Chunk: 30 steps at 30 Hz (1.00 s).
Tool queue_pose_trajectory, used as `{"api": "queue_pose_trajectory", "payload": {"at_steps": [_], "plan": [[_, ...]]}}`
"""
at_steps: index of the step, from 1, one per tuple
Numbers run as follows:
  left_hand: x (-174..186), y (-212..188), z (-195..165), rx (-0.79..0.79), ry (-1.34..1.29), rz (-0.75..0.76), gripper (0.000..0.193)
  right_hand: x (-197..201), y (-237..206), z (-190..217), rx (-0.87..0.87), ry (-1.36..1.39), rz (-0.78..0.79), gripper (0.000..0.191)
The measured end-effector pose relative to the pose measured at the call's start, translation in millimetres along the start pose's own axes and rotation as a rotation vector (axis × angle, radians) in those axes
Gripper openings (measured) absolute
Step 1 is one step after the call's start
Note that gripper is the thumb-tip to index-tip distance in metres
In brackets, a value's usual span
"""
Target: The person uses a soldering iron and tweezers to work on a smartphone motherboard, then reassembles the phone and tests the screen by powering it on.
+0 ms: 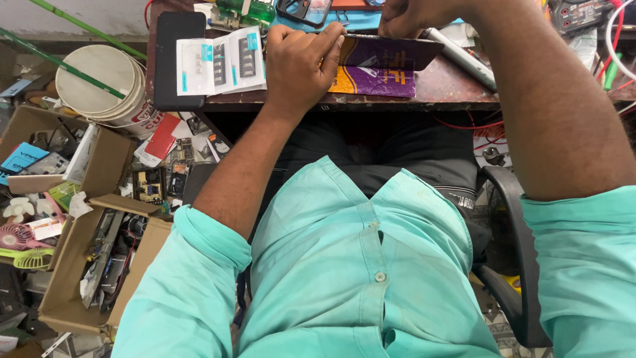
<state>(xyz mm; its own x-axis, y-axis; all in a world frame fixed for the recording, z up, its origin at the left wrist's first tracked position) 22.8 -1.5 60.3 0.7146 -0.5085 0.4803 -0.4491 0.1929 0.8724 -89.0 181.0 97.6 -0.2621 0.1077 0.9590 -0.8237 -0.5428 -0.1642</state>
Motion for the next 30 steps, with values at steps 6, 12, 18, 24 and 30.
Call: {"api": "queue_pose_trajectory", "payload": {"at_steps": [6, 12, 18, 24, 30], "plan": [[0, 0, 0, 0.011, 0.000, 0.008, 0.015, -3, 2, -5, -0.011, 0.016, 0.014, 0.033], [1, 0, 0, 0.008, 0.005, 0.011, 0.015, -6, 9, -7, 0.028, 0.054, 0.050, 0.030], [-1, -1, 0, 0.002, 0.003, 0.013, 0.015, -6, 8, -6, 0.055, 0.077, 0.032, 0.031], [-1, -2, 0, 0.005, 0.000, 0.014, 0.016, -8, 9, -9, 0.057, 0.112, 0.019, 0.031], [-1, 1, 1, 0.021, -0.006, 0.029, 0.017, 4, -8, -12, 0.007, 0.258, 0.021, 0.031]]}}
Point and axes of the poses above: each hand's wrist, its own y-axis towards the middle knuckle, its own x-axis out of the back of the hand, z = x × y, the point moved 7 cm from there along y, towards the middle knuckle, and after that the axes turned 6 degrees about y, right-handed, at the moved point
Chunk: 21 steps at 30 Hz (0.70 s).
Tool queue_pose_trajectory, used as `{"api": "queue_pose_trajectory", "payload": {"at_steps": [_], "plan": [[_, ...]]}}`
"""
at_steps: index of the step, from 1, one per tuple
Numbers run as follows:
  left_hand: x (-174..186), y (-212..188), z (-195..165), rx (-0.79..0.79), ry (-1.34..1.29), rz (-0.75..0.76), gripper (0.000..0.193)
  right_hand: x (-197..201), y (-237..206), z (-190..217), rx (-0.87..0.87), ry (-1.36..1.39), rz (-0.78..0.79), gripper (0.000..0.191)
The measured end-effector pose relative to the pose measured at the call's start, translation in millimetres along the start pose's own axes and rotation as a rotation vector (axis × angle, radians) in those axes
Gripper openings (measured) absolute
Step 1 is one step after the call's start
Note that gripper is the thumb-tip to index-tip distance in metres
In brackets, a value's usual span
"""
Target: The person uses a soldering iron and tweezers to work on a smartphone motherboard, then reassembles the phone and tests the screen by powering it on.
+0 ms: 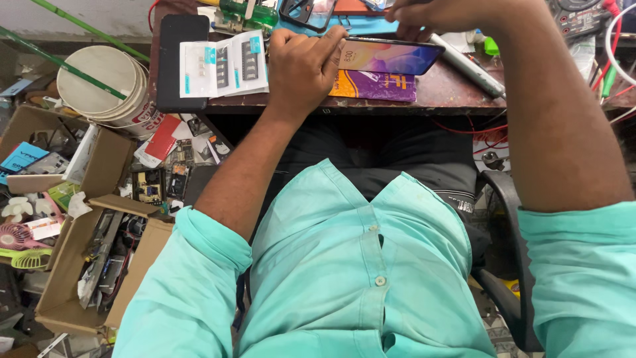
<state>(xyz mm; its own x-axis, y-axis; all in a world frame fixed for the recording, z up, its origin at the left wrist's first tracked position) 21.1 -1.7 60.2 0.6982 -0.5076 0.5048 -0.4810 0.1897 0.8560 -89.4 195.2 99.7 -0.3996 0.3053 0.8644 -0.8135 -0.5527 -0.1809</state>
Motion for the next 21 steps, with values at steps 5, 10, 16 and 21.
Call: {"api": "queue_pose_trajectory", "payload": {"at_steps": [5, 10, 16, 21], "plan": [[1, 0, 0, 0.006, -0.001, -0.002, 0.016, 4, -59, 7, 0.108, -0.109, -0.219, 0.040], [5, 1, -3, -0.008, -0.003, 0.001, 0.015, -19, -81, 9, 0.274, -0.304, -0.506, 0.025], [17, 2, -9, -0.012, -0.039, -0.007, 0.018, -37, -91, 1, 0.299, -0.316, -0.619, 0.019], [14, 3, -10, -0.047, -0.090, 0.160, 0.060, -64, -113, 15, 0.526, -0.431, -0.723, 0.022]]}}
Point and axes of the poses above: each hand's wrist, its own y-axis towards the middle knuckle, its own x-axis out of the back of the hand, z = x × y, the point moved 7 cm from there along y, towards the middle knuckle, and after that the axes turned 6 degrees about y, right-handed, at the moved point
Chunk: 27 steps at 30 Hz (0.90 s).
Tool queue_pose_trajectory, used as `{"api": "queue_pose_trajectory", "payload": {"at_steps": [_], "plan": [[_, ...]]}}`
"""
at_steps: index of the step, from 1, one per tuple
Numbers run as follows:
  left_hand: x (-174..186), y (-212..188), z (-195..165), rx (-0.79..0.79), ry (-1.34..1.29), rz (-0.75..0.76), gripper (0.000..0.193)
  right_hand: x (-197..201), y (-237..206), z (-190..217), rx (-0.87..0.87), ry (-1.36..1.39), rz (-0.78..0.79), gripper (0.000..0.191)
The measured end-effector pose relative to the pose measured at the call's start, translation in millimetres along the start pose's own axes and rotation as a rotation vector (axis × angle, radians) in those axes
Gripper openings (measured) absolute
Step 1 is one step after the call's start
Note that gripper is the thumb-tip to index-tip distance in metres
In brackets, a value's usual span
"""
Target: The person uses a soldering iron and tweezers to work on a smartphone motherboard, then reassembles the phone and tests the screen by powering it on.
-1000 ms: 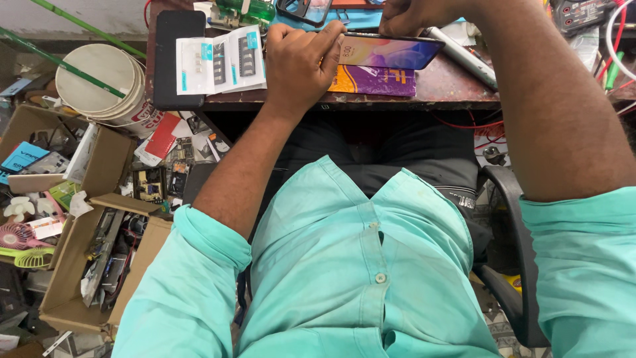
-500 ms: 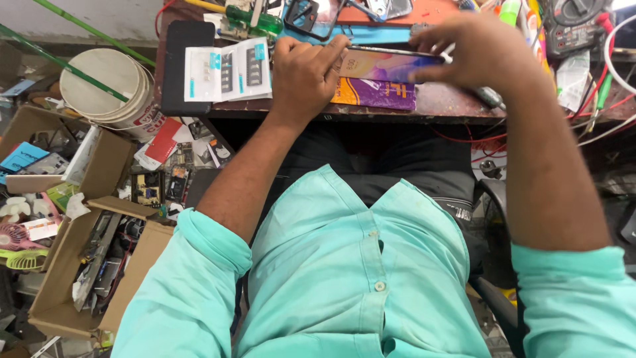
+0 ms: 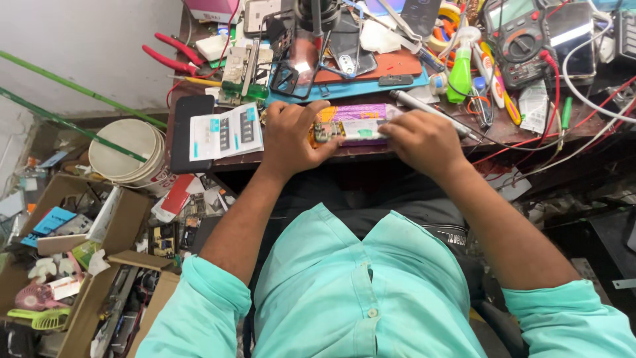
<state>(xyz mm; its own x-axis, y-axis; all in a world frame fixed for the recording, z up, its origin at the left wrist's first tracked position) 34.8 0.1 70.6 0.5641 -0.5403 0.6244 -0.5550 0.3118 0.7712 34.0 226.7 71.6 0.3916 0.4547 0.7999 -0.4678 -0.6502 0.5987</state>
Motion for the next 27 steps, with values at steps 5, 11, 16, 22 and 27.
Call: {"api": "queue_pose_trajectory", "payload": {"at_steps": [5, 11, 16, 22, 27], "plan": [[-2, 1, -1, -0.108, 0.023, 0.102, 0.079, -2, -8, 9, 0.132, 0.001, -0.026, 0.025], [-8, 4, 1, -0.065, 0.060, 0.212, 0.084, 4, -2, 8, 0.157, 0.085, 0.018, 0.025], [-11, 8, -3, -0.057, 0.091, 0.276, 0.084, 9, -8, 1, 0.177, 0.201, -0.020, 0.021], [-11, 7, -6, -0.064, 0.138, 0.296, 0.080, 32, -31, -72, -0.491, 0.063, -0.497, 0.005], [-10, 7, -11, -0.087, 0.156, 0.266, 0.074, 41, -76, -146, -0.907, 1.086, -1.169, 0.031]]}}
Point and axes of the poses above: each hand's wrist, its own y-axis towards the middle knuckle, its own x-axis out of the back of the hand, z = x × y, the point moved 7 cm from there along y, towards the middle knuckle, and after that the axes turned 6 degrees about y, right-handed, at the moved point
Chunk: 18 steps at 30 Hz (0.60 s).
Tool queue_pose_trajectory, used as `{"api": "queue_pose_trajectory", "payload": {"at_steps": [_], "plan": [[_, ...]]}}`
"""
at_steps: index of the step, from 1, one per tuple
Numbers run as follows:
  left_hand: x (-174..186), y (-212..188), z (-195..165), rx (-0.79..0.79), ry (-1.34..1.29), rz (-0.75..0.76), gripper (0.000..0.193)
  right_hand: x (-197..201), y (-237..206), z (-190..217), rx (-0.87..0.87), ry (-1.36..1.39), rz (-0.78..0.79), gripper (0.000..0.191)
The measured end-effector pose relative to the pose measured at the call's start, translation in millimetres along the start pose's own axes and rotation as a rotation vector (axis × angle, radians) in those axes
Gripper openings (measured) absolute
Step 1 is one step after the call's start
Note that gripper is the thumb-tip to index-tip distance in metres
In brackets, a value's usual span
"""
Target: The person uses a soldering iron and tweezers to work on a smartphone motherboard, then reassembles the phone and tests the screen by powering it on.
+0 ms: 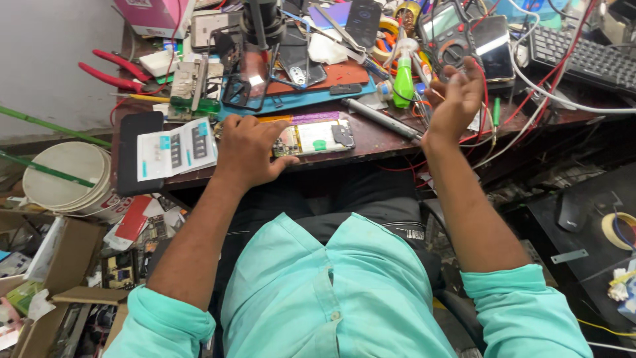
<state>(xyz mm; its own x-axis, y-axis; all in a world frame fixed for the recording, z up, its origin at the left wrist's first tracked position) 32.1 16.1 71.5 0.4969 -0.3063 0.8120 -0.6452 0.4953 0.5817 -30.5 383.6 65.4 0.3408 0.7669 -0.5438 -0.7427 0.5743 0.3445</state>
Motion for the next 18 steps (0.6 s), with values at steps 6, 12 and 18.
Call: {"api": "queue_pose_trajectory", "payload": {"at_steps": [6, 12, 18], "plan": [[1, 0, 0, 0.029, 0.010, -0.020, 0.069, 36, 19, 32, 0.155, -0.060, -0.150, 0.036], [-1, 1, 2, 0.055, 0.036, -0.014, 0.072, 59, 25, 33, 0.069, -0.104, -0.327, 0.037], [-3, 0, 3, 0.060, 0.009, -0.027, 0.078, 31, 10, 9, 0.046, -0.167, -0.127, 0.030]]}}
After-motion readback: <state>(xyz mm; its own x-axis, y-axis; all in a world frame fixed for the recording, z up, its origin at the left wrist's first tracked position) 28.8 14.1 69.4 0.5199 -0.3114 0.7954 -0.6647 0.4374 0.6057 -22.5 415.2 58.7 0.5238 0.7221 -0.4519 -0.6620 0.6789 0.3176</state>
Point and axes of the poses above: each hand's wrist, its own y-axis towards the middle knuckle, its own x-axis out of the back of the hand, z = x × y, the point moved 7 cm from there along y, towards the middle knuckle, and after that the axes turned 6 degrees about y, right-handed, at the moved point
